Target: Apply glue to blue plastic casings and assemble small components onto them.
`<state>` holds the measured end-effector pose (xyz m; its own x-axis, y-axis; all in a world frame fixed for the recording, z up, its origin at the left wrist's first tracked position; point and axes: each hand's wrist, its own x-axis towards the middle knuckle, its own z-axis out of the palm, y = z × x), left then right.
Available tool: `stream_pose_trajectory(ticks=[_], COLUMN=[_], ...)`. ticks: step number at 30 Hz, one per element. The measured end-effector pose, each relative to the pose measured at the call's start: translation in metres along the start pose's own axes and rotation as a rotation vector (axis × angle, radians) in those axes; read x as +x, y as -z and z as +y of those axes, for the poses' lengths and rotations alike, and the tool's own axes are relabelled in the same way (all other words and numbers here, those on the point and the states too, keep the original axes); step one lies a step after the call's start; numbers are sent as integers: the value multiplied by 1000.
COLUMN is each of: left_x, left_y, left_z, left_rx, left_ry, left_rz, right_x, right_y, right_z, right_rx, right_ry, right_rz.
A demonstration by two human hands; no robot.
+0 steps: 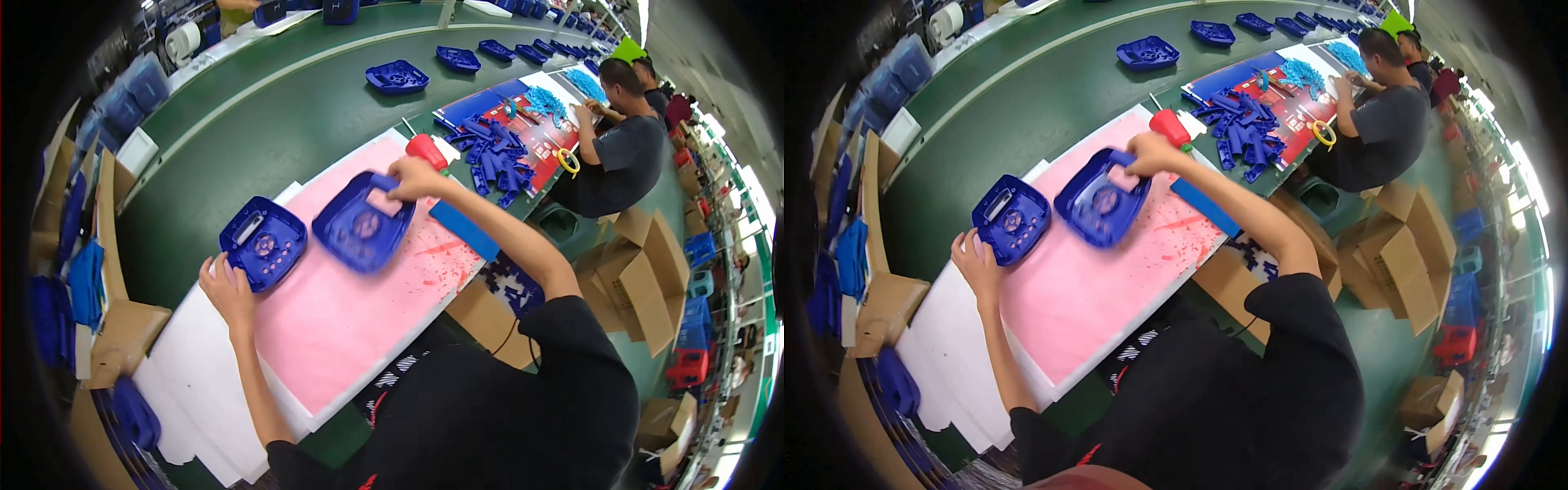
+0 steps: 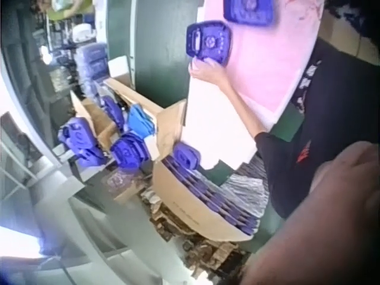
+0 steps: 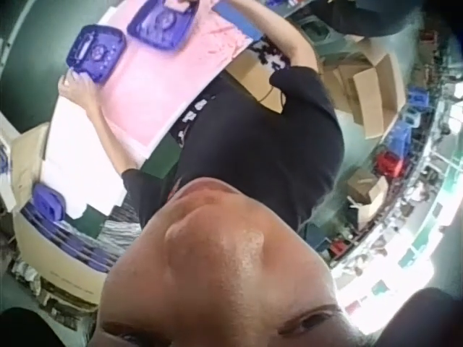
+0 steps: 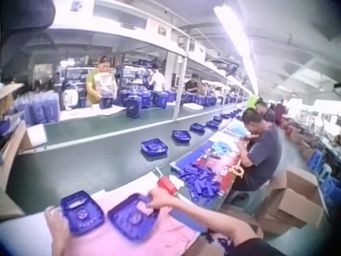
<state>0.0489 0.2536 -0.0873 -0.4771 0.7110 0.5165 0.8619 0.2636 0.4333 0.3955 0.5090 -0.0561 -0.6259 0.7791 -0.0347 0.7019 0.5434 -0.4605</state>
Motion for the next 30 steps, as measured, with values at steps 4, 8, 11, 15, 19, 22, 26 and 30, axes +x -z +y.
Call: stream_pose_trajectory(ticks=[4, 8, 11, 15, 19, 22, 26, 30], left_x=[-4, 2, -8, -10, -27, -25, -32, -45], left_y=[-15, -31, -6, 9, 16, -3, -30, -35], left_z=[-74, -91, -71, -14, 27, 46, 57, 53], left_rx=[-113, -51, 22, 23, -50, -271, -440, -539], left_ry=[145, 29, 65, -131, -246, -192, -160, -284], left_rz=[-324, -456, -529, -612, -679, -582, -498, -274], right_x=[55, 62, 45, 27, 25, 33, 41, 41], right_y=[-15, -18, -3, 17, 37, 34, 51, 75], right_z=[20, -13, -37, 9, 30, 59, 75, 53], right_rx=[822, 1362, 648, -455, -499, -476, -398, -109], right_ry=[-463, -320, -95, -181, -461, -470, -497, -492], right_rz=[57, -69, -17, 506, 77, 0, -122, -142])
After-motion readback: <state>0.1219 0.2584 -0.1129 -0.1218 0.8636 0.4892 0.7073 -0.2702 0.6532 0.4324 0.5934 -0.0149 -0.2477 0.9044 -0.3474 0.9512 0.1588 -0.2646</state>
